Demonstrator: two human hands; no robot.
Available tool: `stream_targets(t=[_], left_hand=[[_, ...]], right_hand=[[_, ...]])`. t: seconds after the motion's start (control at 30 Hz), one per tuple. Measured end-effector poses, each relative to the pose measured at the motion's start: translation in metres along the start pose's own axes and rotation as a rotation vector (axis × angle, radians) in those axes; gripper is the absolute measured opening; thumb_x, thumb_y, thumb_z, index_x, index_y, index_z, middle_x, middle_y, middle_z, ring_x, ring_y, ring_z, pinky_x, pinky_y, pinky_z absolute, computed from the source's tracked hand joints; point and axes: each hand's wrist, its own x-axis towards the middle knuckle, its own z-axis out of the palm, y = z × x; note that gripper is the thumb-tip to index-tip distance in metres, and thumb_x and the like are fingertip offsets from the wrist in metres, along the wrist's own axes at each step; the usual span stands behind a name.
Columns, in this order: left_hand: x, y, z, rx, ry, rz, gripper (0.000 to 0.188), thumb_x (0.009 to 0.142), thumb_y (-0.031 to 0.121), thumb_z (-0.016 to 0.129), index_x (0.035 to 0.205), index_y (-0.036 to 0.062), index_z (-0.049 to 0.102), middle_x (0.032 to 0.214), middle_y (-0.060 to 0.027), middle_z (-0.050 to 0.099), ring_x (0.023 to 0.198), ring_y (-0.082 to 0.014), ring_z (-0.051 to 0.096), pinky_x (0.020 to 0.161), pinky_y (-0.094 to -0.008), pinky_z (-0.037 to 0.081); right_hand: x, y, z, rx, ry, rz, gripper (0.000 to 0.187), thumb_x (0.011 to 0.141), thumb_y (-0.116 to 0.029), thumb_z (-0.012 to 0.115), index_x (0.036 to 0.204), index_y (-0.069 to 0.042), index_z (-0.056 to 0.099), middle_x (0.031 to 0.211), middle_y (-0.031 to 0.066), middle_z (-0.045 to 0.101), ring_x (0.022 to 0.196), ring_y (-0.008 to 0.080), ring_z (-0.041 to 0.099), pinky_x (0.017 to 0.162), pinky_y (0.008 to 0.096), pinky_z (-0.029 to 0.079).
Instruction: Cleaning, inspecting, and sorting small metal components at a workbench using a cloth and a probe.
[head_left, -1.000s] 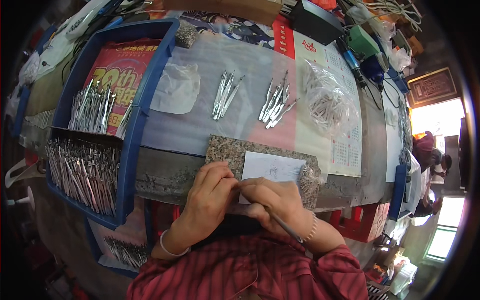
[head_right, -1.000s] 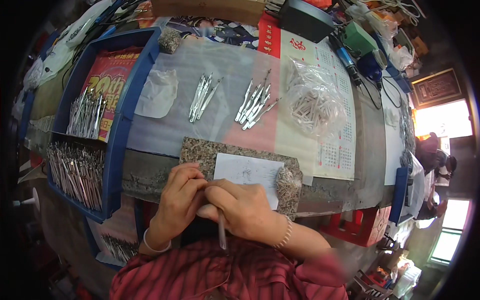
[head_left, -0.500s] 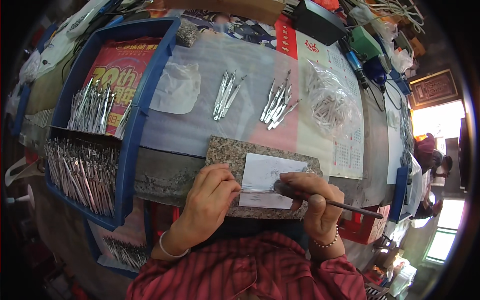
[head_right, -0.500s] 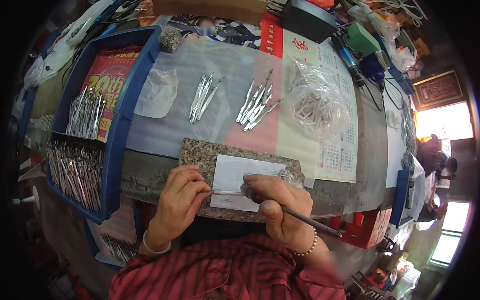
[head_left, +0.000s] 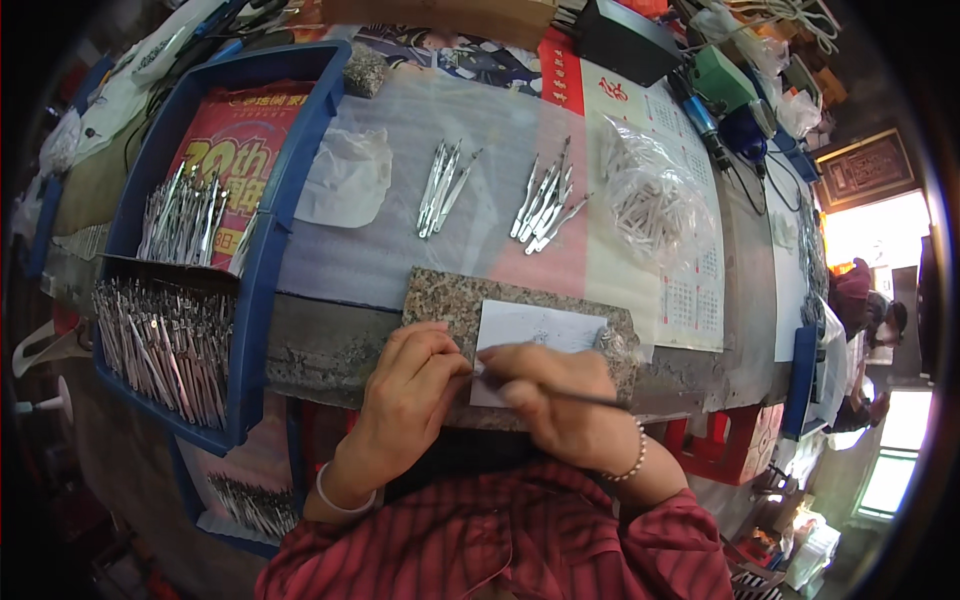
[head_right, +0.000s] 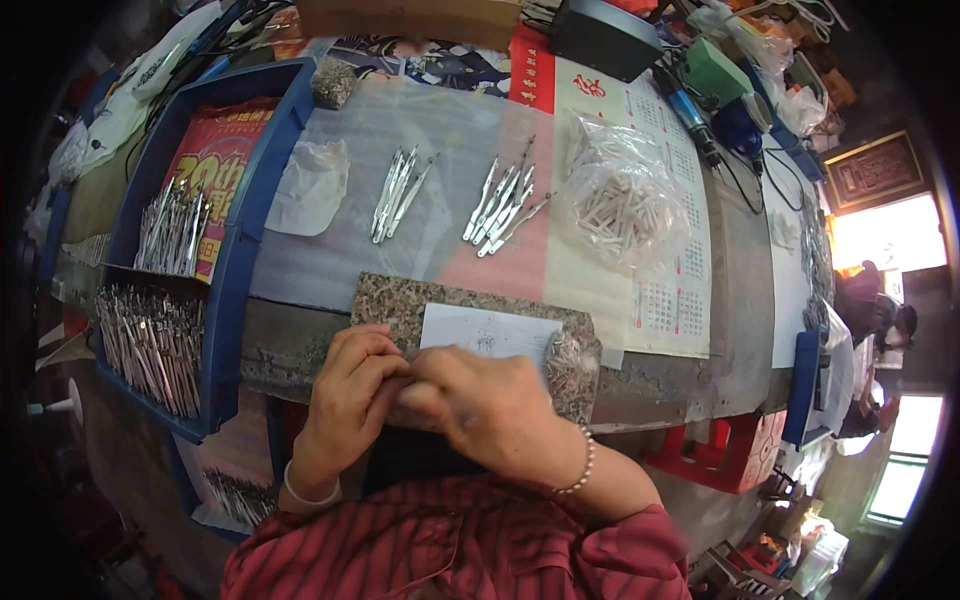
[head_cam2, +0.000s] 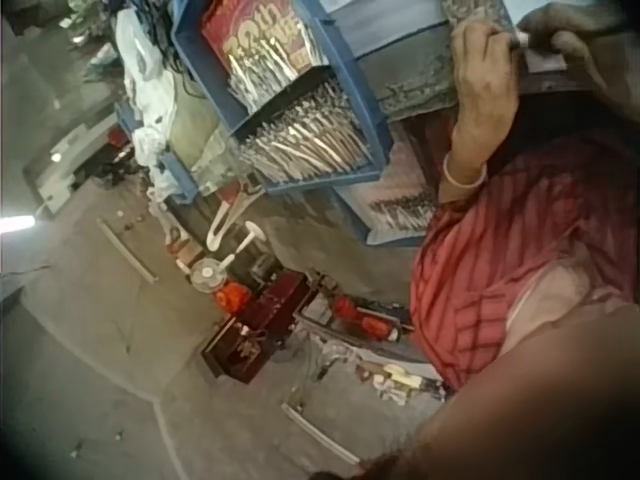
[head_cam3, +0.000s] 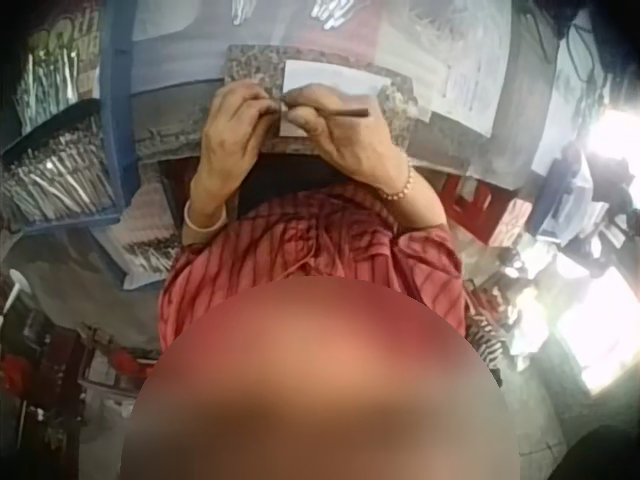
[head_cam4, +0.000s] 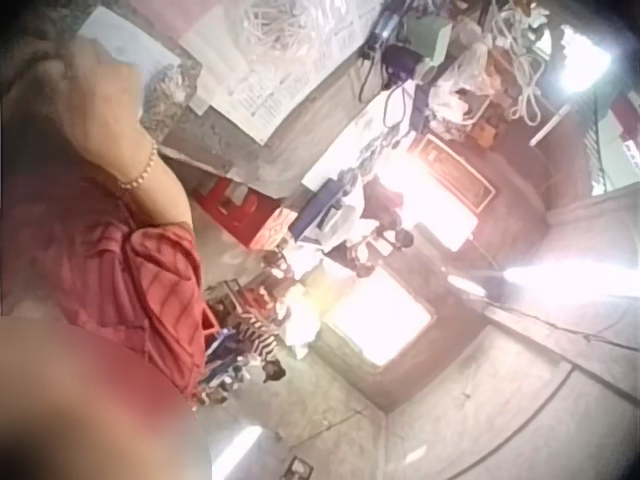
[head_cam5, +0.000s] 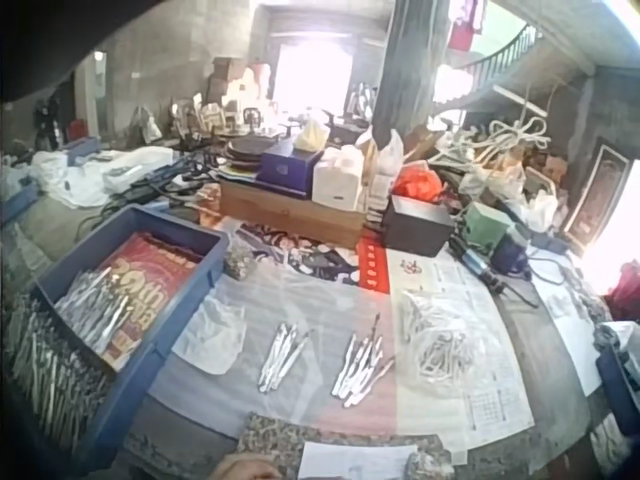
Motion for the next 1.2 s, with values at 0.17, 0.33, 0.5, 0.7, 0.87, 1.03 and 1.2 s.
stream_targets(t=[0.17, 0.33, 0.5, 0.7, 0.87, 1.03, 1.2], left_hand=[[-0.001, 0.0, 0.003, -0.021, 0.002, -0.002, 0.019, 0.071, -0.004, 0.069, 0.086, 0.0016, 0.06, 0.093, -0.0117, 0.057, 0.099, -0.0341, 0.057, 0.083, -0.0407, 0.047], [-0.002, 0.007, 0.001, 0.017, 0.021, -0.007, 0.016, 0.072, -0.004, 0.07, 0.084, 0.0015, 0.06, 0.091, -0.0117, 0.057, 0.098, -0.0334, 0.057, 0.082, -0.0401, 0.047], [0.0, 0.006, 0.005, 0.031, 0.028, 0.023, 0.014, 0.073, -0.002, 0.069, 0.083, 0.0012, 0.06, 0.091, -0.012, 0.058, 0.099, -0.0332, 0.057, 0.083, -0.0401, 0.046], [-0.002, 0.009, 0.003, 0.069, 0.016, 0.018, 0.012, 0.075, -0.001, 0.068, 0.083, 0.0009, 0.06, 0.091, -0.0119, 0.058, 0.099, -0.0331, 0.057, 0.084, -0.0399, 0.046], [-0.002, 0.01, 0.006, 0.09, 0.018, 0.023, 0.012, 0.075, 0.0, 0.068, 0.083, 0.0012, 0.06, 0.091, -0.0116, 0.057, 0.099, -0.033, 0.057, 0.084, -0.0404, 0.046], [-0.002, 0.01, 0.005, 0.113, 0.011, 0.021, 0.012, 0.075, 0.001, 0.069, 0.083, 0.0012, 0.06, 0.09, -0.0115, 0.057, 0.099, -0.0329, 0.056, 0.084, -0.041, 0.046], [0.0, 0.012, 0.005, 0.112, 0.004, 0.012, 0.013, 0.075, 0.001, 0.069, 0.083, 0.0015, 0.06, 0.091, -0.0113, 0.057, 0.1, -0.033, 0.056, 0.084, -0.041, 0.046]], right_hand=[[-0.043, -0.007, -0.01, 0.444, 0.576, -0.192, 0.016, 0.088, -0.014, 0.056, 0.087, 0.001, 0.061, 0.1, 0.0156, 0.068, 0.078, 0.0254, 0.07, 0.066, 0.0325, 0.056], [-0.033, 0.003, -0.009, 0.07, 0.174, 0.122, 0.015, 0.092, -0.013, 0.055, 0.095, -0.001, 0.062, 0.083, 0.0138, 0.065, 0.074, 0.0313, 0.065, 0.063, 0.0364, 0.052], [-0.076, 0.018, -0.013, 0.294, 0.478, 0.154, 0.038, 0.101, -0.025, 0.04, 0.094, 0.001, 0.067, 0.085, 0.0137, 0.067, 0.072, 0.0194, 0.062, 0.064, 0.0301, 0.049], [-0.115, 0.023, -0.008, 0.563, 0.527, 0.158, 0.041, 0.103, -0.028, 0.036, 0.099, 0.003, 0.062, 0.097, 0.0115, 0.067, 0.076, 0.0133, 0.059, 0.065, 0.0241, 0.047], [-0.12, 0.024, -0.002, 0.688, 0.511, 0.247, 0.027, 0.102, -0.018, 0.036, 0.097, 0.002, 0.054, 0.095, 0.0163, 0.066, 0.058, 0.009, 0.053, 0.053, 0.0193, 0.042], [-0.117, 0.037, 0.0, 0.718, 0.418, 0.298, 0.023, 0.099, -0.009, 0.042, 0.099, 0.005, 0.06, 0.087, 0.0086, 0.068, 0.058, 0.0037, 0.048, 0.055, 0.0194, 0.041], [-0.112, 0.036, 0.004, 0.521, 0.406, 0.336, 0.016, 0.093, -0.004, 0.051, 0.092, 0.003, 0.065, 0.08, 0.009, 0.069, 0.065, 0.0099, 0.061, 0.062, 0.0238, 0.048]])
